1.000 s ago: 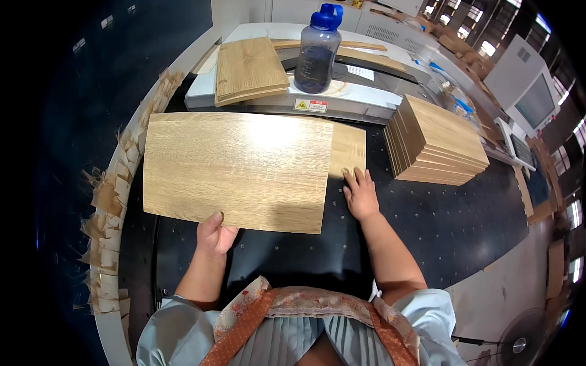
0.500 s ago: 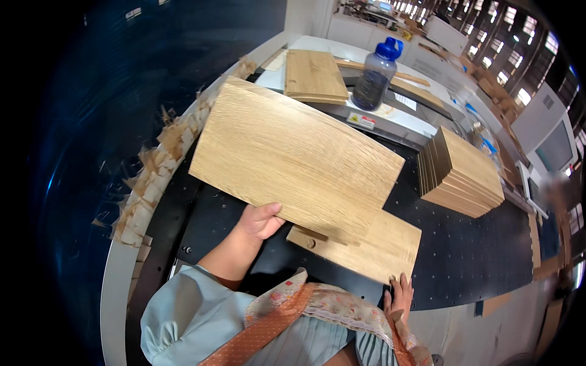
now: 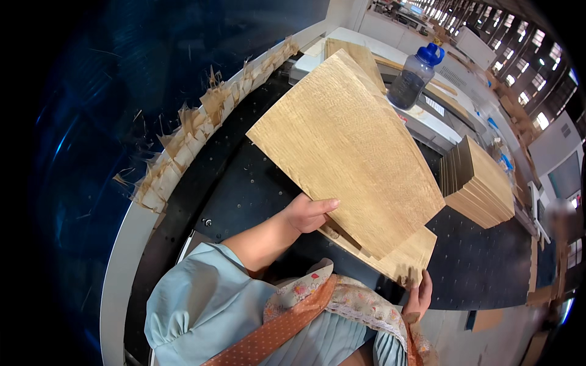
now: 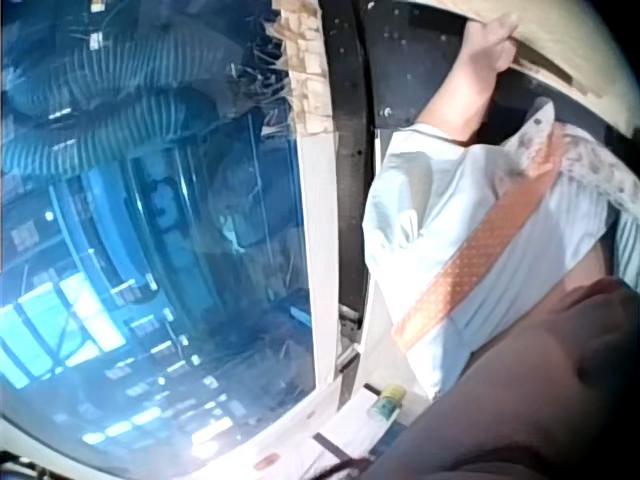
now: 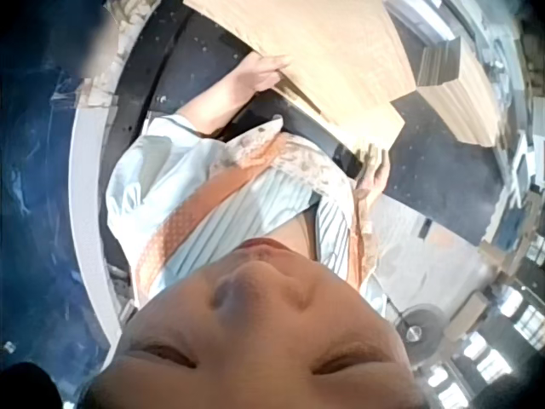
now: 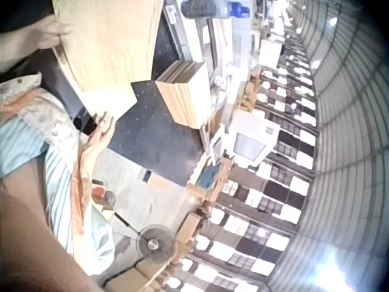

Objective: The person picks up wood panels from a floor stack and organizes them into multiple stacks on a work table.

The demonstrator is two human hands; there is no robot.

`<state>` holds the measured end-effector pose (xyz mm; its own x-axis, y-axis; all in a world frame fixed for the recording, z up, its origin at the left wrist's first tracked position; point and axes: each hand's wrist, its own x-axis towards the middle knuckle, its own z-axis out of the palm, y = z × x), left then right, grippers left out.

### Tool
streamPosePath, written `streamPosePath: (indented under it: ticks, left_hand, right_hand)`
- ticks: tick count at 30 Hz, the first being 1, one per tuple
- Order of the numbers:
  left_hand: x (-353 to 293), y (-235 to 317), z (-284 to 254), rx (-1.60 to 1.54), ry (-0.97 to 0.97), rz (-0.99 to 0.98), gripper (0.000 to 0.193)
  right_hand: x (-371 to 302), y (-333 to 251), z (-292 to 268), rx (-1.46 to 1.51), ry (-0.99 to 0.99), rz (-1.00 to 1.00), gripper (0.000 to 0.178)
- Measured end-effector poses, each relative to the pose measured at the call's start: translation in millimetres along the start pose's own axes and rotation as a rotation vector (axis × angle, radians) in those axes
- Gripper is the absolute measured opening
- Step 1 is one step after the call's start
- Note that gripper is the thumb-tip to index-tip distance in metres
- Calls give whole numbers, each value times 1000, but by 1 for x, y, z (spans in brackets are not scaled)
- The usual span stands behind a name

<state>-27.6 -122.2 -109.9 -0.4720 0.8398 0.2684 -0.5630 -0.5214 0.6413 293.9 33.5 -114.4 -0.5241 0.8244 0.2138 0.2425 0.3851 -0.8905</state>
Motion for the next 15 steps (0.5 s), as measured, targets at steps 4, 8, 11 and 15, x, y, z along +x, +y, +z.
streamPosePath:
  ticks: [4,8,11,15]
  left_hand:
    - [-1,1,21,65,64,-17,52]
    - [3,2,23,11,3,-30,47]
    - [8,3,28,-158,38,-9,53]
    - [14,6,18,-256,27,-22,56]
  right_hand:
    - [19,-18,25,617,-138,156,59]
    - [38,-31,43,922,-295,319,53]
    - [46,-33,48,1004,-259,309,47]
    - [56,-62,56,1132,-289,264,43]
